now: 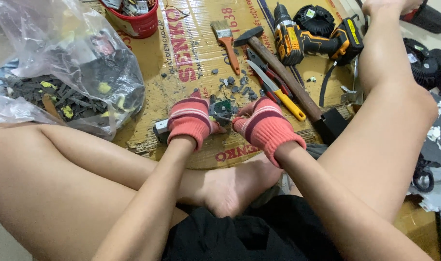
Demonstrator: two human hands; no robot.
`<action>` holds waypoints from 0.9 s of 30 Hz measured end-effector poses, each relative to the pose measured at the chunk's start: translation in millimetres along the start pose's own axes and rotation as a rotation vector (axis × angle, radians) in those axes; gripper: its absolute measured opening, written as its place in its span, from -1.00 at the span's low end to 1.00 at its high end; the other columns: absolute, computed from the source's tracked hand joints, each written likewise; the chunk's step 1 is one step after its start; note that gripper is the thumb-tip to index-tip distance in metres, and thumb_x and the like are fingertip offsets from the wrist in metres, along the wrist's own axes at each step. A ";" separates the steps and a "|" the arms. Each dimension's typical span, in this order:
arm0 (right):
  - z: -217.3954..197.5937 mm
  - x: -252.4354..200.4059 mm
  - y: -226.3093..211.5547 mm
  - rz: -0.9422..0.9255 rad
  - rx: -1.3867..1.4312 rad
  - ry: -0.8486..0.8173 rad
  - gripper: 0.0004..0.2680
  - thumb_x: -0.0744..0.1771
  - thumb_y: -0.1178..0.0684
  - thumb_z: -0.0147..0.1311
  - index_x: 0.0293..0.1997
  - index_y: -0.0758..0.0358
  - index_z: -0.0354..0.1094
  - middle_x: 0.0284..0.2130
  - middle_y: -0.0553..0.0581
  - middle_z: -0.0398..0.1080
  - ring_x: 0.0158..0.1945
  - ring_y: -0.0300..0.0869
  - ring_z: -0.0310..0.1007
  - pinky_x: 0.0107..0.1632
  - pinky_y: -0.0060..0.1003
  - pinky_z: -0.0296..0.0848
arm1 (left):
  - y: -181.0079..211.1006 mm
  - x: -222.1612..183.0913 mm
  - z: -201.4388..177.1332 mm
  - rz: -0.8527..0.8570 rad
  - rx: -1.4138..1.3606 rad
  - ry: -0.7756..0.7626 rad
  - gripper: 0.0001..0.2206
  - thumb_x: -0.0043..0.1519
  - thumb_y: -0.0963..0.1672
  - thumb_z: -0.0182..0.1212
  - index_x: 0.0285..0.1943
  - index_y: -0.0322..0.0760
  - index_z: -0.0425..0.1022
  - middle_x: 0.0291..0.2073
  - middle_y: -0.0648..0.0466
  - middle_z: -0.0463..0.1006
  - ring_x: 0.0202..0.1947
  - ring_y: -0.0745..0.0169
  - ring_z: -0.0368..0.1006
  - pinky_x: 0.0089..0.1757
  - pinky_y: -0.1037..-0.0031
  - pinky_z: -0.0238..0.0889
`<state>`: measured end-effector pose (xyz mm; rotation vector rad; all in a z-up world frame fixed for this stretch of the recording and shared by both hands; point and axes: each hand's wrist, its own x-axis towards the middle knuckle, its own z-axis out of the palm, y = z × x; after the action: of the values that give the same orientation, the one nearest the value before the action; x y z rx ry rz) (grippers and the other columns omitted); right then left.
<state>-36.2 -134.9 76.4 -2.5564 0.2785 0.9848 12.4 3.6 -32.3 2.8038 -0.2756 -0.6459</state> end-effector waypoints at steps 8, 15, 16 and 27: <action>-0.5 -18.6 -13.0 0.038 0.050 -0.024 -0.49 0.25 -0.04 -0.19 0.39 0.17 0.27 0.35 0.20 0.26 0.45 0.09 0.16 0.49 -0.13 0.10 | 1.0 4.2 3.6 -0.027 -0.006 0.020 -0.29 -0.02 0.17 0.42 0.19 -0.32 0.50 0.06 -0.13 0.58 0.12 -0.17 0.50 0.03 0.06 0.43; 20.0 9.9 -1.2 0.054 0.258 0.186 -0.71 0.25 0.07 0.12 0.08 0.06 0.52 -0.08 0.21 0.56 0.05 0.02 0.55 0.10 -0.06 0.54 | -4.1 3.4 13.5 -0.023 0.002 0.034 -0.29 -0.03 0.17 0.42 0.19 -0.32 0.50 0.06 -0.12 0.58 0.12 -0.17 0.50 0.03 0.05 0.44; 11.3 -4.5 -8.5 0.073 0.223 0.075 -0.63 0.27 0.07 -0.02 0.23 0.12 0.40 0.13 0.19 0.43 0.22 0.04 0.41 0.26 -0.05 0.40 | -4.1 4.4 16.2 -0.019 0.005 0.035 -0.28 -0.03 0.18 0.42 0.19 -0.32 0.50 0.05 -0.12 0.58 0.12 -0.17 0.50 0.03 0.05 0.44; 62.5 80.4 28.2 0.052 0.144 0.209 -0.64 0.28 -0.07 -0.03 0.23 -0.10 0.43 -0.05 0.07 0.57 0.12 0.01 0.52 0.20 -0.01 0.46 | -7.2 11.0 18.0 -0.039 0.031 0.053 -0.27 -0.05 0.18 0.42 0.20 -0.31 0.49 0.04 -0.11 0.58 0.11 -0.16 0.51 0.02 0.05 0.45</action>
<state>-23.7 -137.7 -28.4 -2.5314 0.4585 0.6876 15.0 4.2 -54.4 2.8577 -0.2228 -0.5800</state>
